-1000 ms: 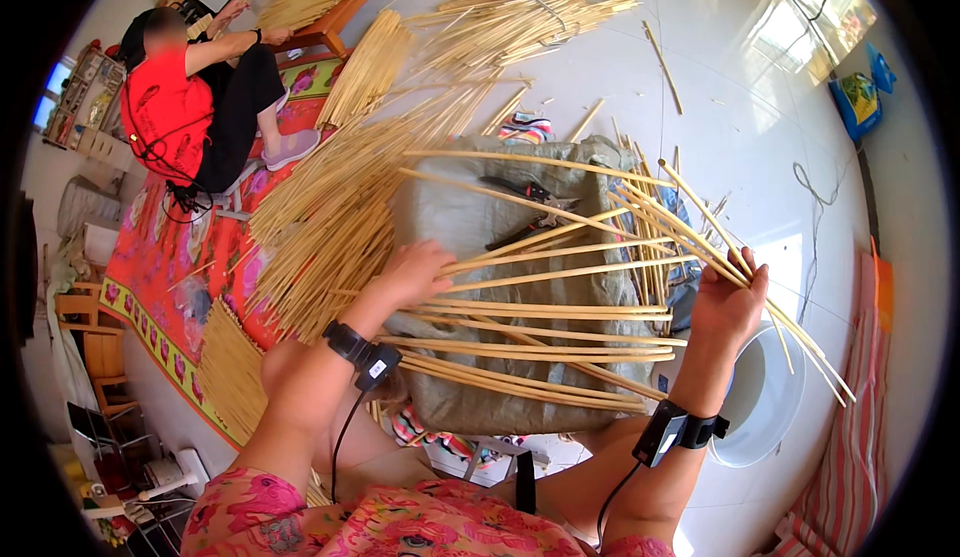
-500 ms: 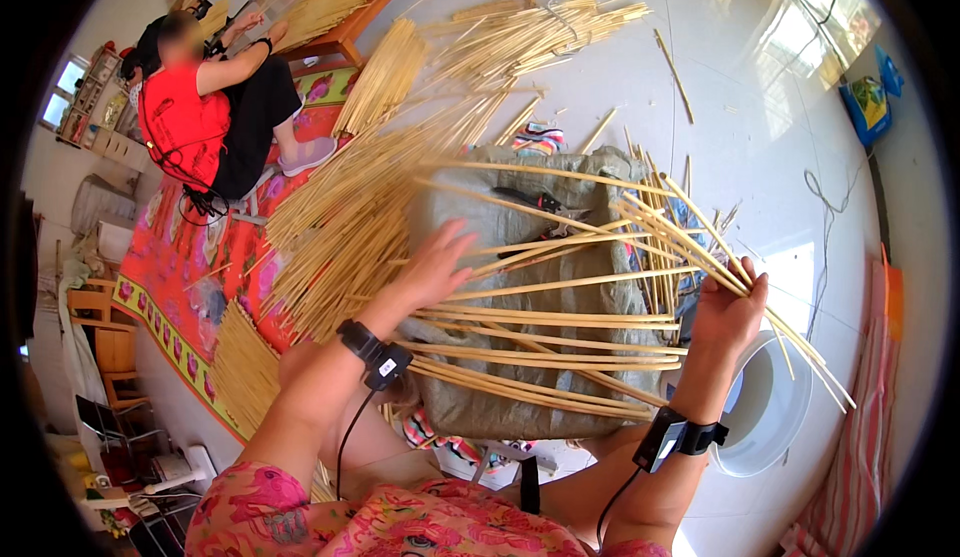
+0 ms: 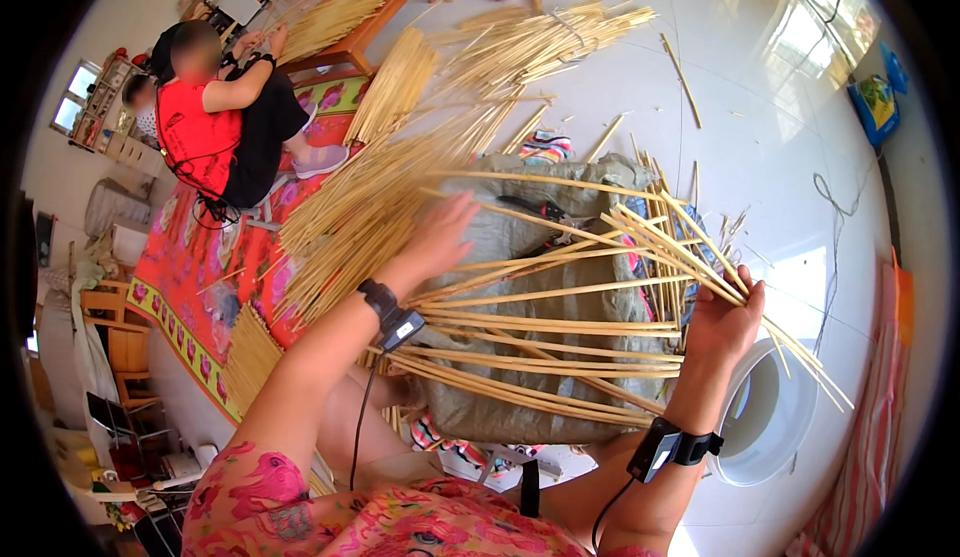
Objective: The person organizes bamboo rods over a frame, threading them through existing cross-beams to assemble a flat screen.
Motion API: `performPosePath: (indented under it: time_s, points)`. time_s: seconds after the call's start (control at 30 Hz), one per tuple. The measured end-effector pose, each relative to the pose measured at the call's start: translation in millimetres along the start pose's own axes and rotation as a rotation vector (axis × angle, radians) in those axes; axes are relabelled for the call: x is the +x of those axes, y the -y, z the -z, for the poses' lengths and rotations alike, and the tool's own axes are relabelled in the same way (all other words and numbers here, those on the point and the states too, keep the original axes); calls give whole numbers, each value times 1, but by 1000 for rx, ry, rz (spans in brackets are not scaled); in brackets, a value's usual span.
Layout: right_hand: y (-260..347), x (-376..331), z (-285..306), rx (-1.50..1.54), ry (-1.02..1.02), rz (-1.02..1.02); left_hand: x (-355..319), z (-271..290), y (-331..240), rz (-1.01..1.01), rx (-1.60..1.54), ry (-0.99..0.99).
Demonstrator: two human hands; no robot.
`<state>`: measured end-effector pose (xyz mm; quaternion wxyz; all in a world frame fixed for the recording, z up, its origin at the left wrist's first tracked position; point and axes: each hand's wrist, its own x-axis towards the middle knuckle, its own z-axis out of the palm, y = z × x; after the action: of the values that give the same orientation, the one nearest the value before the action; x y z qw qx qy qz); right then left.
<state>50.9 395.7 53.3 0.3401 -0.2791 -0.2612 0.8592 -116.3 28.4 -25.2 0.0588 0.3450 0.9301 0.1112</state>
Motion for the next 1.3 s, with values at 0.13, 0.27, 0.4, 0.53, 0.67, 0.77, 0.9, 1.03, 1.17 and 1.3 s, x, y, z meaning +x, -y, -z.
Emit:
performPosePath:
  time_s: [0.13,0.27,0.4,0.53,0.67,0.77,0.9,1.03,1.17,1.3]
  points:
    - [4,-1,3,-5,-3,5,27,-15,3,55,93,40]
    - [2,1,1,14,31,-19,44,-27,15,77,119,48]
    - [6,4,6,10,75,-26,61,-23,2,116,70,-22]
    - [7,1,0,12,45,-20,68,-19,7,70,92,-96]
    - [9,0,-1,4,10,-23,68,-27,12,57,111,-173]
    - [11,3,4,26,48,-7,66,-33,15,111,62,-159]
    - [12,6,5,27,19,5,51,-34,19,93,108,47]
    - [16,3,-1,45,13,10,22,-40,25,26,-131,260]
    - [18,-6,-16,-5,-65,17,-10,-35,16,24,-460,483]
    - [13,-7,-18,-17,-42,33,-42,-32,16,275,-926,788]
